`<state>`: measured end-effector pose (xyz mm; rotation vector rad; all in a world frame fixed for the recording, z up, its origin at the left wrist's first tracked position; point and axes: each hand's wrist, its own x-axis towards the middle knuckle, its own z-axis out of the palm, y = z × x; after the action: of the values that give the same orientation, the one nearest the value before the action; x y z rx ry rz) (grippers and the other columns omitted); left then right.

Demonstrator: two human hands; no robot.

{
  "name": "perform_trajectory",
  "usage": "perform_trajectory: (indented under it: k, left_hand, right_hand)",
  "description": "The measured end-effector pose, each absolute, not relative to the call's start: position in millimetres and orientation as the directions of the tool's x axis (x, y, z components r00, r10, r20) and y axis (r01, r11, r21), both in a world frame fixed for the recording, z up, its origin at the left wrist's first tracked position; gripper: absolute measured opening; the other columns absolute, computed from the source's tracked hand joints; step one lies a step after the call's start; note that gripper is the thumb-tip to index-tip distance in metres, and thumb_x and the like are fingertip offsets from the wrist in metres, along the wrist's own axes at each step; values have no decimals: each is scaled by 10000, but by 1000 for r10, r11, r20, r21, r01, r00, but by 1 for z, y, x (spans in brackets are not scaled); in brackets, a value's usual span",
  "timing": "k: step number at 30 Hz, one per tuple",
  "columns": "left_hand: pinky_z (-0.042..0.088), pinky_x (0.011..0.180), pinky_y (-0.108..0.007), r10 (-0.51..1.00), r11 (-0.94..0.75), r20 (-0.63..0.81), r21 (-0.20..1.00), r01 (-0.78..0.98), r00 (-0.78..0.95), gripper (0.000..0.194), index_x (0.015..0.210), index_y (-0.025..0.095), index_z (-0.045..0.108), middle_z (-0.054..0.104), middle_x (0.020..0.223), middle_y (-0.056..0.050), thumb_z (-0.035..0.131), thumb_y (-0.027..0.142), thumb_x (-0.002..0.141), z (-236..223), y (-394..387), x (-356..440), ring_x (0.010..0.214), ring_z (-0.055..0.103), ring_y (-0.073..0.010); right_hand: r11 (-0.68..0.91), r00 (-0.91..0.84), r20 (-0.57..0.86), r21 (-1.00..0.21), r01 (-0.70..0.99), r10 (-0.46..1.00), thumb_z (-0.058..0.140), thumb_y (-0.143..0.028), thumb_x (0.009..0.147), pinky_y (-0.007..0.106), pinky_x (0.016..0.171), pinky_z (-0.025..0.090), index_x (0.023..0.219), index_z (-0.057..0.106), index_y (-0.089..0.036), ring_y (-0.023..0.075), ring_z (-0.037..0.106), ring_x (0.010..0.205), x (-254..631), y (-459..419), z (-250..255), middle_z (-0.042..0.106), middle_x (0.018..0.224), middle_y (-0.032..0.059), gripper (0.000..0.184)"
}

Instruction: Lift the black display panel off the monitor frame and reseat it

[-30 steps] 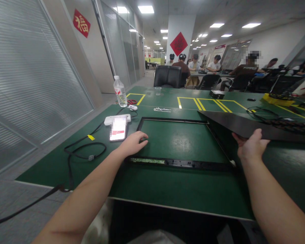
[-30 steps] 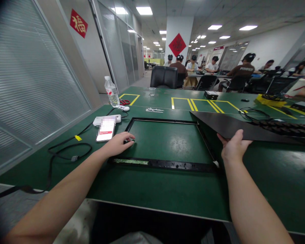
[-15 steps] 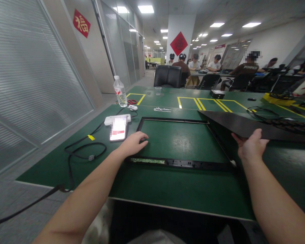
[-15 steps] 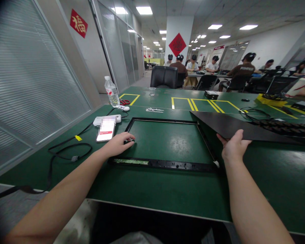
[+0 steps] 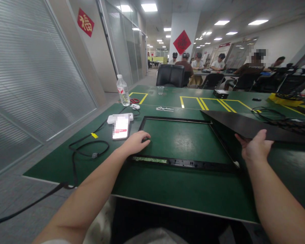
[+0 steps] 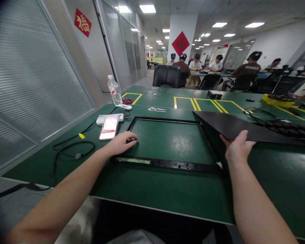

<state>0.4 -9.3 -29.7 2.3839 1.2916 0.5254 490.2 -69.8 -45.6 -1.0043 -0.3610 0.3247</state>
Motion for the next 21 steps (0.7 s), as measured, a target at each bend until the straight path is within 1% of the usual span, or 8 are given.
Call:
perform_trajectory:
  k: [3, 7, 10, 13, 17, 19, 21]
  left_hand:
    - [617, 1048, -498, 850, -505, 152, 502, 702, 504, 298, 1128, 222, 807, 807, 1185, -139, 646, 403, 955, -30, -9, 0, 1076, 774, -337]
    - [615, 1049, -501, 851, -505, 151, 503, 702, 503, 303, 1128, 218, 805, 804, 1181, -145, 639, 405, 956, -32, -9, 0, 1079, 774, -339]
    - [614, 1051, -501, 852, -503, 161, 517, 693, 499, 290, 1115, 226, 805, 805, 1167, -137, 653, 410, 949, -33, -8, 0, 1069, 774, -335]
    - [616, 1055, -499, 851, -504, 166, 522, 688, 498, 281, 1104, 228, 805, 807, 1156, -131, 658, 405, 944, -33, -8, 0, 1061, 775, -332]
    - [621, 1048, -495, 846, -512, 162, 510, 691, 508, 292, 1114, 218, 805, 802, 1161, -135, 641, 402, 957, -33, -7, -1, 1063, 779, -329]
    - [625, 1040, -495, 847, -512, 174, 519, 684, 502, 284, 1114, 215, 802, 802, 1166, -136, 638, 388, 958, -33, -7, -1, 1046, 781, -323]
    - [625, 1046, -498, 852, -507, 191, 534, 677, 487, 273, 1122, 219, 800, 806, 1179, -132, 640, 362, 954, -32, -7, -1, 1033, 781, -313]
  right_hand:
    - [495, 897, 108, -859, -133, 428, 709, -354, 1004, 282, 700, 704, 1283, 457, -364, 159, 747, 1147, 489, -70, -42, 627, 1436, 0, 377]
    - [473, 874, 36, -851, -228, 485, 776, -177, 828, 288, 697, 695, 1202, 483, -354, 148, 750, 1065, 485, -72, -35, 659, 1349, -42, 507]
    - [489, 857, 25, -830, -270, 515, 688, -74, 728, 294, 680, 701, 1162, 504, -340, 139, 748, 1008, 483, -75, -31, 681, 1268, -65, 542]
    - [514, 842, 52, -811, -278, 537, 605, -38, 665, 307, 643, 710, 1165, 528, -333, 143, 748, 958, 481, -79, -27, 699, 1202, -69, 585]
    - [501, 814, 81, -822, -271, 575, 607, -19, 618, 320, 628, 712, 1168, 588, -326, 151, 749, 926, 476, -83, -23, 716, 1189, -70, 629]
    - [489, 795, 82, -825, -284, 601, 613, -11, 598, 315, 630, 705, 1181, 632, -317, 165, 759, 936, 473, -85, -20, 727, 1205, -54, 659]
    - [493, 788, 52, -805, -331, 614, 628, -4, 586, 316, 635, 699, 1162, 666, -285, 184, 772, 932, 471, -86, -17, 740, 1195, -23, 642]
